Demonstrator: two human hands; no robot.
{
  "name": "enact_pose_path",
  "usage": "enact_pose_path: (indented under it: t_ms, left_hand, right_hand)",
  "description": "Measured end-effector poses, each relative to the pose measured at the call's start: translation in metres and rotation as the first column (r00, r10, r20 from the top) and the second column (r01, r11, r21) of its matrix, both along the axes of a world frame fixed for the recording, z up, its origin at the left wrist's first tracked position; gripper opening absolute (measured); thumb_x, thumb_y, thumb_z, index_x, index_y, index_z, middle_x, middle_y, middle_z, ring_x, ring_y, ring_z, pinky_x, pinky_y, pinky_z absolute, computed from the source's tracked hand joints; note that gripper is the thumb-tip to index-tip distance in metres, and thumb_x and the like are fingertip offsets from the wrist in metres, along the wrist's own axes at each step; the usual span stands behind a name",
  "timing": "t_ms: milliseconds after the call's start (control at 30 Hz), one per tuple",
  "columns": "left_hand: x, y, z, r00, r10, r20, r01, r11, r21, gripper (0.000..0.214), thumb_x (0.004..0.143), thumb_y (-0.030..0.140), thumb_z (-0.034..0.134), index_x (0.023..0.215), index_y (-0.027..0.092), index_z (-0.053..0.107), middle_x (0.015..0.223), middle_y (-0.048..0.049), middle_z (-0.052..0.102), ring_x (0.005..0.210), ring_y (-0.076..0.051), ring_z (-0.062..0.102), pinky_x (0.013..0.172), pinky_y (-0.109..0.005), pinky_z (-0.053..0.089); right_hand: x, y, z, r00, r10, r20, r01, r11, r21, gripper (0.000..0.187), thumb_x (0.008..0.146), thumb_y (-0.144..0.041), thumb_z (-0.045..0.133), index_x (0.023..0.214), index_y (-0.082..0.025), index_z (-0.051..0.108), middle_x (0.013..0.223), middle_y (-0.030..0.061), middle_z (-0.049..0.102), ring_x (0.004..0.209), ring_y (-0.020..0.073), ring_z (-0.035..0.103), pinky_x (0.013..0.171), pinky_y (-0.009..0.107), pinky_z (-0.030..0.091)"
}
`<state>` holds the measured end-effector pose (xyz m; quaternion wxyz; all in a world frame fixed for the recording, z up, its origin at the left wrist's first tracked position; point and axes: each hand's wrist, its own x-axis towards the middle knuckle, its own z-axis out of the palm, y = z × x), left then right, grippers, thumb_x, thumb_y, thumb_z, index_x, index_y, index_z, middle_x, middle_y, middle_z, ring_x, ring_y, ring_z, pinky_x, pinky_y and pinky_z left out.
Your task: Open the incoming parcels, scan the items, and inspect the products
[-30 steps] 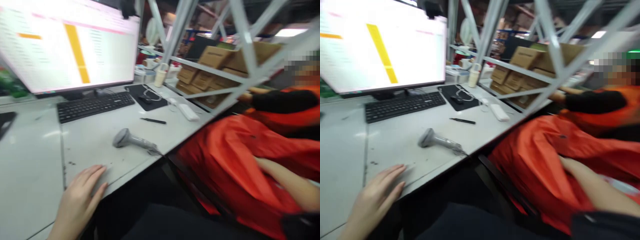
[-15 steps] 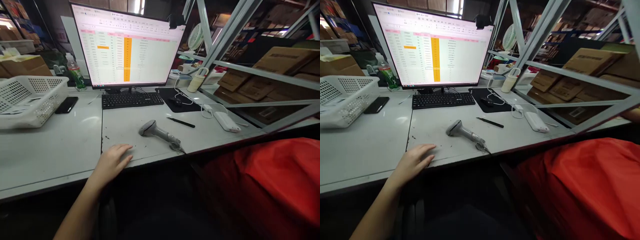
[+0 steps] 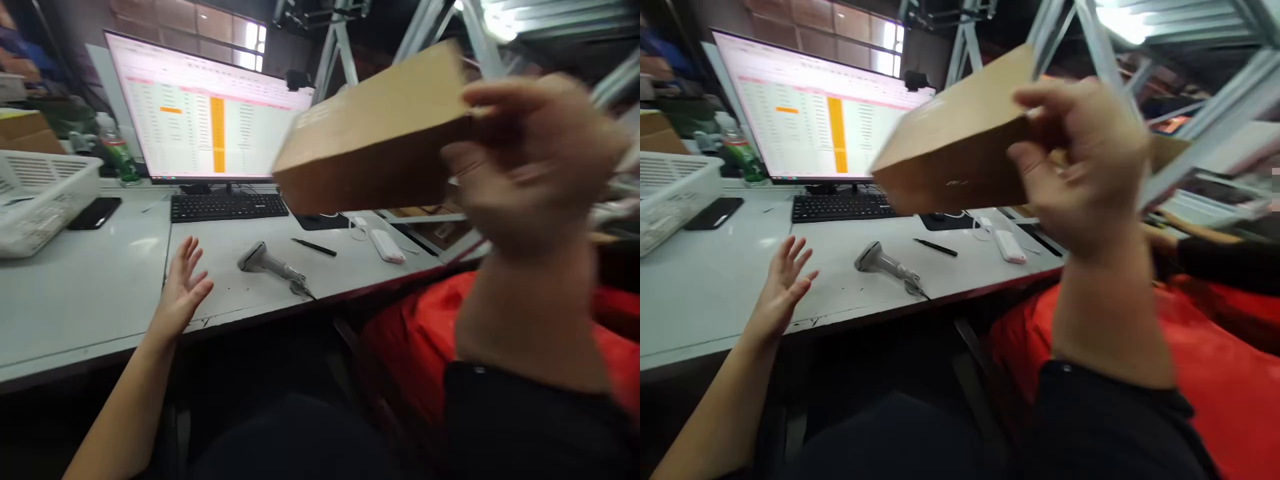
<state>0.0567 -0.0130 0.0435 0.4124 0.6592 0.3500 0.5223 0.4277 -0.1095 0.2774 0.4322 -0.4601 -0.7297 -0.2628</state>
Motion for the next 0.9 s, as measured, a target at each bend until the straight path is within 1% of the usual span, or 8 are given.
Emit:
enact_pose_path:
  t_ms: [167,300,433,567,667,733,833,900]
  left_hand:
    - [-0.022,-0.004,0.013,0.913,0.16,0.376,-0.112,0.983,-0.147,0.106,0.085,0.097,0.014,0.159,0.027,0.041,0.152,-0.0161,0.058,0.143,-0.038,0.056,0.107,-0.058,0.057]
    - [-0.073,-0.03,0.008,0.783,0.278,0.557,-0.209,0.96,-0.186,0.088,0.083,0.081,0.059,0.145,0.018,0.056,0.131,-0.0156,0.07,0.134,-0.042,0.061,0.107,-0.058,0.057]
    - [-0.099,-0.048,0.018,0.878,0.289,0.383,-0.316,0.949,0.008,0.109,0.073,0.073,0.078,0.162,0.025,0.034,0.157,-0.0158,0.051,0.143,-0.04,0.053,0.116,-0.054,0.05]
    - [-0.09,-0.047,0.017,0.79,0.606,-0.091,-0.502,0.725,0.471,0.126,0.073,0.059,0.087,0.169,0.035,0.01,0.173,-0.0145,0.024,0.157,-0.04,0.034,0.126,-0.057,0.035]
    - [-0.073,-0.05,-0.005,0.524,0.773,-0.358,-0.165,0.504,0.848,0.1,0.078,0.026,0.085,0.163,0.044,0.035,0.171,-0.0046,0.033,0.158,-0.032,0.032,0.133,-0.05,0.02]
    - [-0.063,-0.055,-0.02,0.407,0.809,-0.423,0.073,0.433,0.898,0.083,0.081,0.012,0.075,0.153,0.047,0.052,0.16,0.001,0.051,0.155,-0.025,0.037,0.135,-0.042,0.011]
    - [-0.056,-0.063,-0.027,0.326,0.792,-0.516,0.174,0.486,0.856,0.066,0.088,0.016,0.071,0.148,0.043,0.06,0.148,0.0007,0.064,0.152,-0.023,0.042,0.135,-0.042,0.004]
    - [-0.053,-0.067,-0.021,0.306,0.753,-0.582,0.205,0.545,0.813,0.057,0.092,0.027,0.072,0.146,0.041,0.062,0.147,-0.0015,0.065,0.149,-0.026,0.046,0.135,-0.046,0.004]
  right_hand:
    - [-0.1,0.078,-0.085,0.746,0.648,0.153,-0.637,0.762,-0.118,0.056,0.098,-0.01,0.06,0.148,-0.036,0.057,0.106,0.0028,0.071,0.089,0.0186,0.068,0.077,0.034,0.059]
    - [-0.138,0.109,-0.158,0.657,0.727,0.201,-0.724,0.683,-0.101,0.049,0.1,-0.007,0.058,0.143,-0.03,0.058,0.097,0.0037,0.072,0.081,0.0171,0.068,0.071,0.03,0.058]
    - [-0.146,0.139,-0.198,0.679,0.658,0.326,-0.685,0.727,-0.041,0.048,0.099,-0.002,0.051,0.139,-0.026,0.059,0.097,0.0047,0.074,0.084,0.0188,0.07,0.074,0.031,0.06]
    - [-0.123,0.154,-0.198,0.763,0.536,0.36,-0.48,0.844,-0.239,0.043,0.099,-0.01,0.05,0.139,-0.021,0.063,0.122,0.013,0.074,0.12,0.0308,0.067,0.104,0.053,0.057]
    - [-0.088,0.156,-0.194,0.891,0.415,0.186,-0.314,0.857,-0.408,0.053,0.099,-0.03,0.059,0.151,-0.02,0.055,0.146,0.0169,0.064,0.14,0.0399,0.054,0.117,0.066,0.044]
    - [-0.067,0.155,-0.197,0.951,0.307,-0.033,-0.258,0.733,-0.629,0.078,0.094,-0.043,0.065,0.163,-0.018,0.037,0.153,0.02,0.057,0.137,0.0405,0.058,0.113,0.063,0.049]
    - [-0.055,0.152,-0.207,0.928,0.083,-0.362,-0.371,0.254,-0.893,0.096,0.09,-0.052,0.066,0.169,-0.021,0.02,0.14,0.0189,0.067,0.111,0.0332,0.073,0.09,0.049,0.064]
    - [-0.058,0.151,-0.208,0.861,-0.065,-0.505,-0.507,-0.017,-0.862,0.084,0.09,-0.046,0.063,0.164,-0.025,0.029,0.128,0.0145,0.072,0.09,0.0261,0.076,0.069,0.036,0.064]
